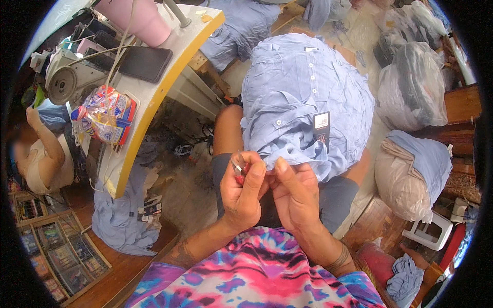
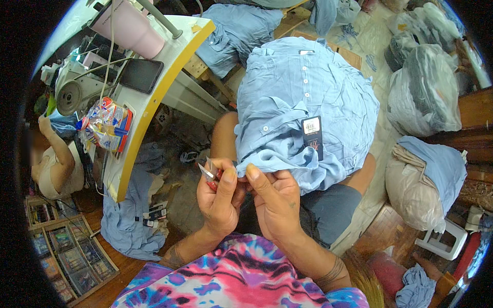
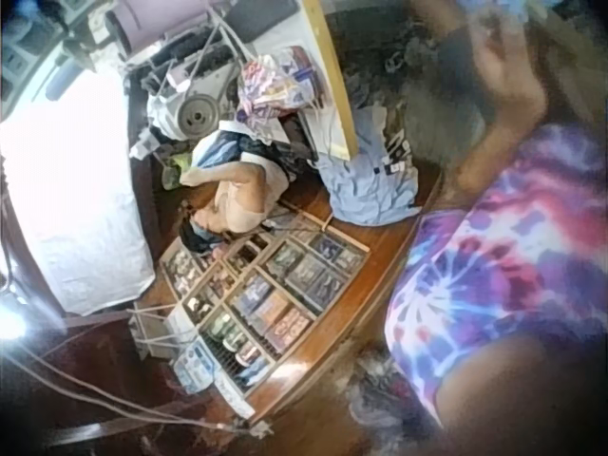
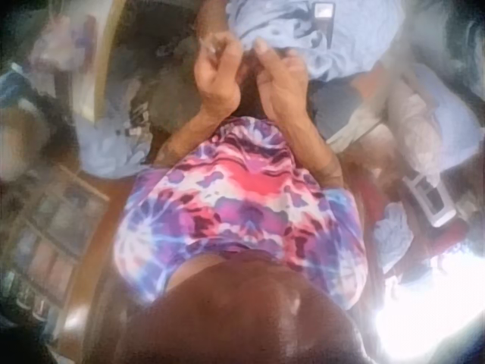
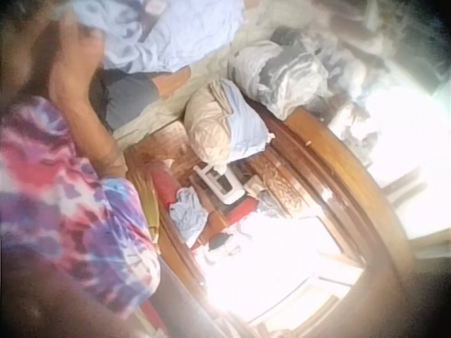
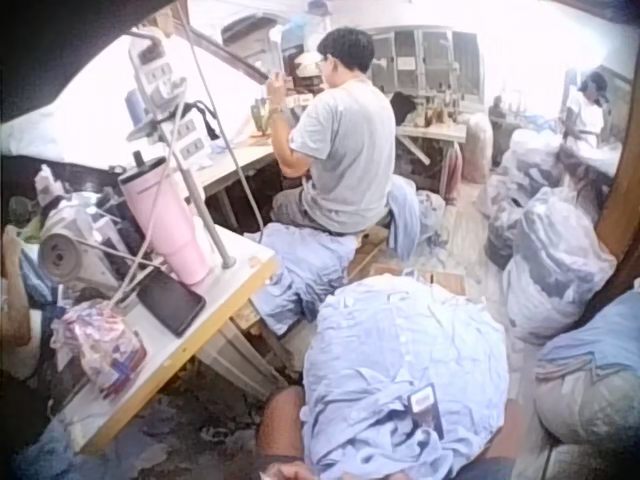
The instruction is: The person uses a pair of snips to trim loose threads from several light blue collared shirts and then removes paper tags from the necklines.
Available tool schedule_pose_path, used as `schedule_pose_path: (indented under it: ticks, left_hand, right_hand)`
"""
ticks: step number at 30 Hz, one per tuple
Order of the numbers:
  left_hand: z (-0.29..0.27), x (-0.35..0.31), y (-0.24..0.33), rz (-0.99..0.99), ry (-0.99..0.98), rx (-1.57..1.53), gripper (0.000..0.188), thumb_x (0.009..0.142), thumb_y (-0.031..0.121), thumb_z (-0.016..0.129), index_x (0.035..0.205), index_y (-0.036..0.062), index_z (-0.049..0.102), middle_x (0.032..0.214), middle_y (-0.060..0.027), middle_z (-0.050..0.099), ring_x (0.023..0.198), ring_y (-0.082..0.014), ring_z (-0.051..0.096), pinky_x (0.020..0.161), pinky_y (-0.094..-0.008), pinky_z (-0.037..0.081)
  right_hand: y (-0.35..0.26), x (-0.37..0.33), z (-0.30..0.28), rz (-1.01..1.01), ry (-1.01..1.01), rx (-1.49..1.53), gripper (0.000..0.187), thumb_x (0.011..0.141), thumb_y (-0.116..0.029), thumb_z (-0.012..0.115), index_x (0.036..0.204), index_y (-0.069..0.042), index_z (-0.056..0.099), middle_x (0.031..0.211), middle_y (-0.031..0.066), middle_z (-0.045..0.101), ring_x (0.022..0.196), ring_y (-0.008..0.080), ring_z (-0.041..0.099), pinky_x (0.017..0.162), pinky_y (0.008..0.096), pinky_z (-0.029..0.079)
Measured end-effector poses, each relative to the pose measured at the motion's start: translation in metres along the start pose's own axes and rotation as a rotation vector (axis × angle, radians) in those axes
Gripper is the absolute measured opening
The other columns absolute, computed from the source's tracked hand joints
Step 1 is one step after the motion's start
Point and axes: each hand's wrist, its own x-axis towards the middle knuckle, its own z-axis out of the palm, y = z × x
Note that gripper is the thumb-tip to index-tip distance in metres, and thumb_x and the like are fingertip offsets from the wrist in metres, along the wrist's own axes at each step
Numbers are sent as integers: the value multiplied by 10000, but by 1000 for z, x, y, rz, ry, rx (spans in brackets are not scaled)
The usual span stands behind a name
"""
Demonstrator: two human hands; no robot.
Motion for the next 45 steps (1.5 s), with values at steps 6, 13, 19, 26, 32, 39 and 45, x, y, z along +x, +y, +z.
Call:
schedule_pose_path:
  ticks: [6,13,19,26,32,39,45]
  left_hand:
    - [-13,9,10,-100,-111,105,138,1061,172,599,1087,41,567,812,46,519,631,-5,418,548,-182,327]
    - [-26,-1,41,-6,-253,489,247,1068,193,520,1190,-12,586,887,-34,583,750,-84,511,696,-245,430]
    - [-16,-10,55,-93,-286,704,322,1071,233,520,1208,-48,599,938,-127,642,827,-158,602,766,-319,495]
    - [-14,-6,51,-139,-248,658,312,1061,247,577,1185,-37,618,887,-91,657,808,-127,600,738,-300,501]
    - [-17,-3,49,-116,-261,660,305,1062,242,584,1164,-44,615,875,-58,644,798,-85,568,717,-266,485]
    - [-12,-5,54,-213,-243,561,292,1064,245,582,1126,-38,617,832,-13,593,763,-56,519,672,-245,453]
    - [-19,-6,47,-192,-234,547,285,1061,250,580,1087,-32,614,800,11,561,734,-51,479,639,-243,415]
  right_hand:
    - [-7,1,1,-111,51,-184,241,946,-54,753,1157,6,654,1096,92,720,988,154,682,898,295,534]
    - [-3,2,4,-197,75,-244,223,939,-55,764,1128,24,676,1067,95,734,966,151,690,882,285,537]
    - [0,2,5,-216,49,-253,205,947,-47,750,1124,29,680,1060,105,734,959,159,700,874,297,552]
    - [-1,2,8,-263,21,-236,201,953,-30,735,1130,42,672,1046,108,735,935,180,714,873,323,576]
    - [0,-1,8,-278,20,-299,189,945,-10,738,1119,38,680,1063,105,733,962,172,708,873,313,570]
    - [12,0,-1,-507,-22,-445,185,926,21,748,1106,34,709,1046,81,738,966,155,688,875,287,530]
    - [15,9,-12,-656,-59,-639,178,910,35,750,1087,32,729,1024,83,739,925,154,682,836,287,527]
